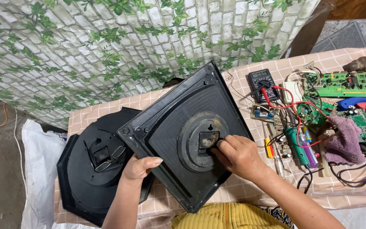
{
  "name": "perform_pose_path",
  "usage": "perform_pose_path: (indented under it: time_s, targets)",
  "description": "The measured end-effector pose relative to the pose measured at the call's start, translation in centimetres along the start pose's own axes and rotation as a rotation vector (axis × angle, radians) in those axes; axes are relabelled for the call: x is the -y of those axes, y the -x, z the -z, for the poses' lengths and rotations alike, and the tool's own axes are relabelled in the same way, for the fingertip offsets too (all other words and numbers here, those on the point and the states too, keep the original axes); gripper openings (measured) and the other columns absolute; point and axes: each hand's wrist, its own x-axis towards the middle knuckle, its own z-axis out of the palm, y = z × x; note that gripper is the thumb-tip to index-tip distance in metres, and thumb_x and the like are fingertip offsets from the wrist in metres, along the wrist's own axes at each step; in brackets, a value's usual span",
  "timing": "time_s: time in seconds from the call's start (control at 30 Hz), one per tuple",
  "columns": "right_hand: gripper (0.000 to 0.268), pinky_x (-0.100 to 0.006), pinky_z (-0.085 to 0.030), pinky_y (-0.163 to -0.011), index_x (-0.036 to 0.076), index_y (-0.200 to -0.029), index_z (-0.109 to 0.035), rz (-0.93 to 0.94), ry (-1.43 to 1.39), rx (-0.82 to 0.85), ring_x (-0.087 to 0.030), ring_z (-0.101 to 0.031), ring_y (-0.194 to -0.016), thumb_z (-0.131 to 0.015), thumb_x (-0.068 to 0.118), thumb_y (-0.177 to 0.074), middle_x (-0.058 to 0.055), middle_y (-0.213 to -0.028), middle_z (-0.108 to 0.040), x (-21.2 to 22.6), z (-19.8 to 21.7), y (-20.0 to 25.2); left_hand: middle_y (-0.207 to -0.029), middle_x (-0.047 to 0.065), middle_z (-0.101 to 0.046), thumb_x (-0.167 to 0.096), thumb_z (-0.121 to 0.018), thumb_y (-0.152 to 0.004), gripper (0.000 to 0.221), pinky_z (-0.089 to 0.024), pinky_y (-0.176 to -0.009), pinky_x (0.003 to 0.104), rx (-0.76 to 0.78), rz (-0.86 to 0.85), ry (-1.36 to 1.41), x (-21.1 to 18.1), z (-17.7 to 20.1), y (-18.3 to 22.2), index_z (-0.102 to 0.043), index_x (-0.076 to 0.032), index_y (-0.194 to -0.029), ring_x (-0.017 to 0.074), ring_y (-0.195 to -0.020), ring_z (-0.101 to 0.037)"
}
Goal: Inspecting, testing, and cleaning a wall clock assembly using a multimeter and other tools on a workbench.
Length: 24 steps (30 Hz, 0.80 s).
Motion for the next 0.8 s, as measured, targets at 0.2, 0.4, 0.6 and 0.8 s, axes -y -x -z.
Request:
perform_pose_path:
  time_s: [0.2, 0.4, 0.6, 0.8]
  targets:
    - [0.018, -0.041, -0.051, -0.049, 0.012, -0.09, -0.063, -0.116, -0.164, 0.028, -0.031, -0.061, -0.055, -0.073, 0.026, -0.092, -0.007, -0.068, -0.051, 0.5, 0.5, -0.1, -0.131, 0.026, -0.068, 0.021, -0.064, -0.073, 0.063, -0.045, -0.104, 0.071, -0.009, 0.044, 0.058, 1.7, 3.6, 0.7, -0.061, 0.006, -0.134, 0.0424, -0.12, -0.064]
    - [0.013, -0.038, -0.057, -0.059, 0.014, -0.102, -0.072, -0.343, -0.134, -0.03, -0.032, -0.069, -0.068, -0.072, 0.023, -0.092, -0.008, -0.084, -0.065, -3.4, 0.9, 8.9, -0.129, 0.032, -0.066, -0.001, -0.052, -0.083, 0.054, -0.04, -0.103, 0.078, -0.281, 0.304, 0.333, 11.2, 17.9, 5.3, -0.057, 0.006, -0.136, 0.0527, -0.115, -0.065]
    - [0.02, -0.033, -0.057, -0.072, 0.007, -0.108, -0.074, -0.58, 0.083, 0.071, -0.024, -0.068, -0.088, -0.075, 0.014, -0.089, -0.007, -0.104, -0.07, -8.8, 6.9, 15.8, -0.106, 0.014, -0.076, -0.011, -0.065, -0.084, 0.031, -0.059, -0.091, 0.044, -0.608, 0.341, 0.323, 6.4, 8.1, 3.3, -0.072, 0.002, -0.112, 0.0312, -0.097, -0.074]
    - [0.027, -0.037, -0.054, -0.064, 0.019, -0.115, -0.076, -0.628, 0.169, 0.215, -0.023, -0.069, -0.08, -0.075, 0.02, -0.088, 0.002, -0.103, -0.07, -9.7, 8.3, 16.5, -0.126, 0.007, -0.07, -0.016, -0.063, -0.087, 0.048, -0.052, -0.103, 0.043, -0.749, 0.3, 0.324, 5.2, 4.3, 1.6, -0.064, -0.01, -0.134, 0.0262, -0.114, -0.067]
